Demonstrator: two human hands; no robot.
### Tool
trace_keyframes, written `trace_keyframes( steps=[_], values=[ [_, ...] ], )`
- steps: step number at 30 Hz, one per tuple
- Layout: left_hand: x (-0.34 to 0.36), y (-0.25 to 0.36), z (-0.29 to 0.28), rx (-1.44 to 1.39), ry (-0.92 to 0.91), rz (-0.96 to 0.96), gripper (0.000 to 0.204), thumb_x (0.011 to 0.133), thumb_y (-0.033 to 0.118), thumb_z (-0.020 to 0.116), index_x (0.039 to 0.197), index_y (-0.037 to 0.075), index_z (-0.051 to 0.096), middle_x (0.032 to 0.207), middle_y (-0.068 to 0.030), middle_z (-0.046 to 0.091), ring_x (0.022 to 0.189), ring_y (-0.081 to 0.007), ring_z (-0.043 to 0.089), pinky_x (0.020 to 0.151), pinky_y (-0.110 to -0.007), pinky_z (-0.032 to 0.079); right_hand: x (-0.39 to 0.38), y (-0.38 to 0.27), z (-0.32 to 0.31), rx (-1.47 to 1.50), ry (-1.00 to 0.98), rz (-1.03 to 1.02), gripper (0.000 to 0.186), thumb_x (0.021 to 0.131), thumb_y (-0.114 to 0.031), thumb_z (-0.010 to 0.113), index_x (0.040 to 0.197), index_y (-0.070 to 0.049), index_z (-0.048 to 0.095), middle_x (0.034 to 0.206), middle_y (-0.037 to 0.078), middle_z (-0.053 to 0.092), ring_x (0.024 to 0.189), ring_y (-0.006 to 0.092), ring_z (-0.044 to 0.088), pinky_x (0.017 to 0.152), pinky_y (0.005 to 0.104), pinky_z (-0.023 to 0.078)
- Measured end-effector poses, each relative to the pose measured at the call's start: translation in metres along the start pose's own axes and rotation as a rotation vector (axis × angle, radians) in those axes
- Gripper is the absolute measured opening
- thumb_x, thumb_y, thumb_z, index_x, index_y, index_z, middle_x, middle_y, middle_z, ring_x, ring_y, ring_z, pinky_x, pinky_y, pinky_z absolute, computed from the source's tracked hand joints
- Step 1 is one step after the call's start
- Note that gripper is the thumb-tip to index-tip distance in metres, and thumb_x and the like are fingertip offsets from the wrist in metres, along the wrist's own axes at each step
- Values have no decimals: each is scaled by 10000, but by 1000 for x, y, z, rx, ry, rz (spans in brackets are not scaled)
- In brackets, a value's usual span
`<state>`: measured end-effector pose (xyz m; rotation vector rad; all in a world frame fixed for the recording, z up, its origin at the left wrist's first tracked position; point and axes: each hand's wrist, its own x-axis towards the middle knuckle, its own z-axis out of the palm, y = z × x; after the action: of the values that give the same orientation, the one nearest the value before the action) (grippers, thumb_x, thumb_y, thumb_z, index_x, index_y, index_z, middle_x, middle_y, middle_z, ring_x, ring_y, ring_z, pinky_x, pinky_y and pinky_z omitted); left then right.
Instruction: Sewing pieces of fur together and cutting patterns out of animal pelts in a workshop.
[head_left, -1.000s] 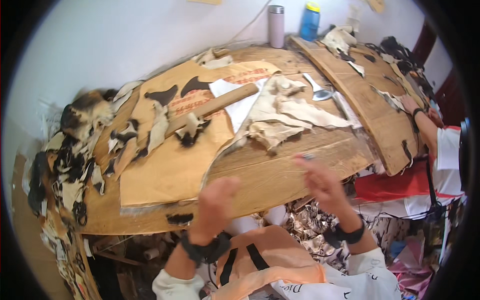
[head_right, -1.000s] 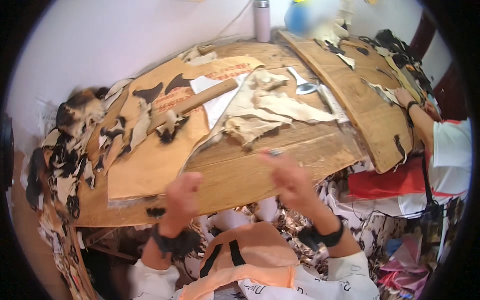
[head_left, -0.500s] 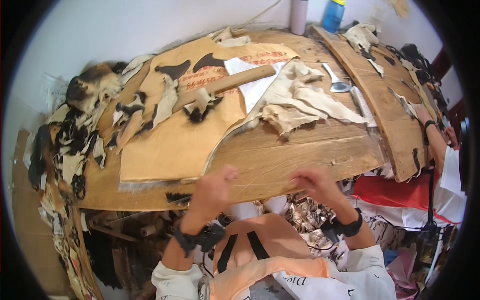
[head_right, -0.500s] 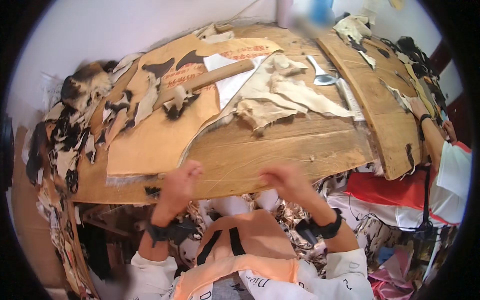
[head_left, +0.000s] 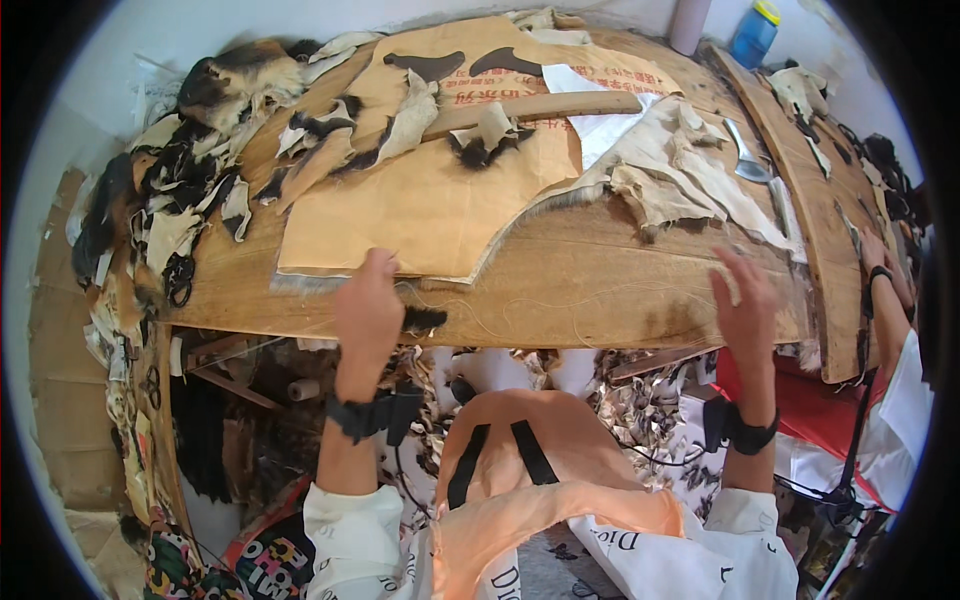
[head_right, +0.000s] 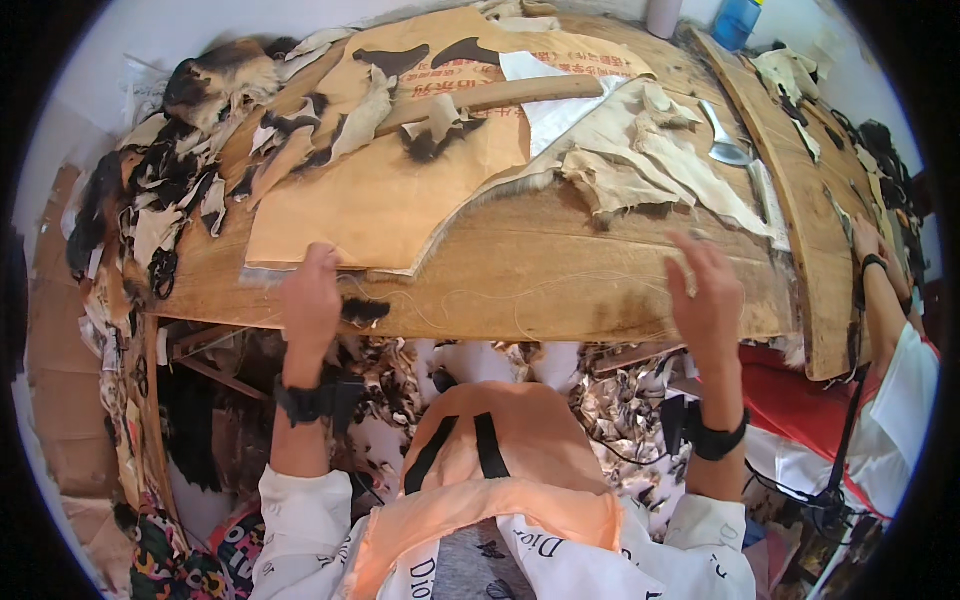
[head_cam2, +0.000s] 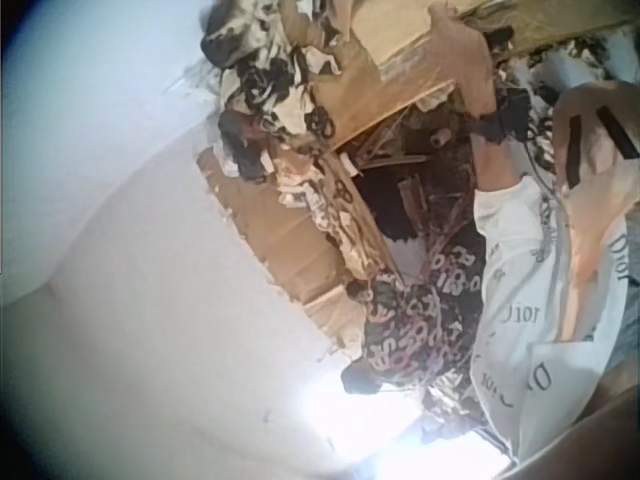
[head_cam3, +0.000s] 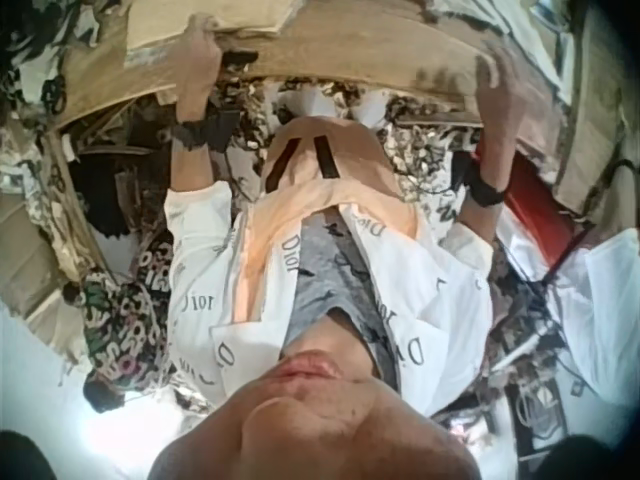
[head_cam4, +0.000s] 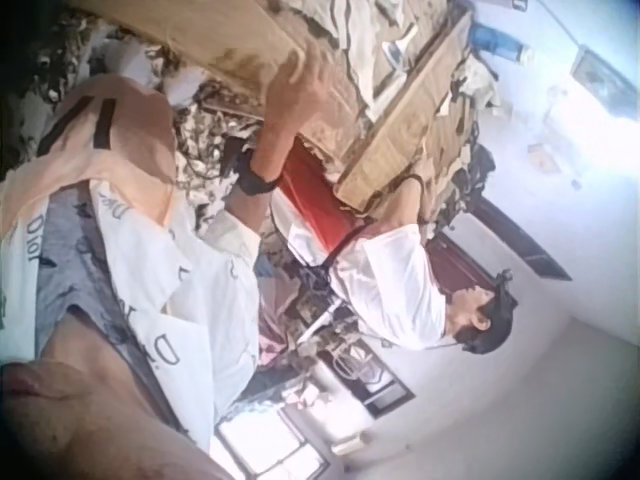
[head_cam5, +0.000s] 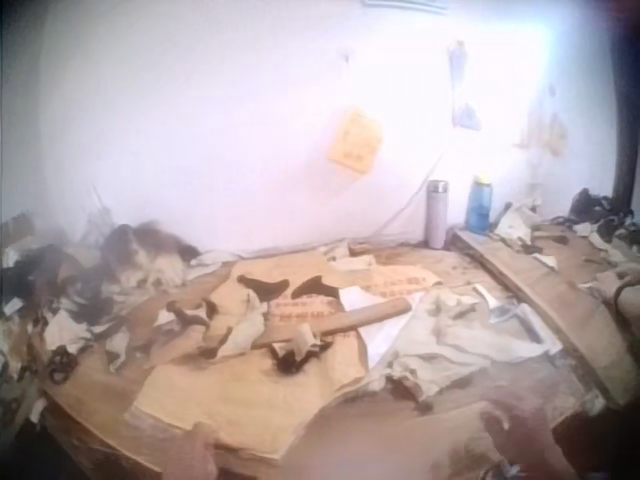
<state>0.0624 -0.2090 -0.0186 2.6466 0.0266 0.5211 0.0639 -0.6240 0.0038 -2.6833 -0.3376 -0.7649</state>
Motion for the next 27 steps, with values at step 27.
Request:
trace_keyframes(
  steps=[27],
  values=[
    [-13,111,5,-369,-164,164,109,908,117,458,914,40,533,673,-148,551,594,-307,552,547,-342,425,24,-140,62,1270,-882,380,197,839,-169,605,989,-41,614,748,23,632,569,125,563,546,239,455]
  ],
)
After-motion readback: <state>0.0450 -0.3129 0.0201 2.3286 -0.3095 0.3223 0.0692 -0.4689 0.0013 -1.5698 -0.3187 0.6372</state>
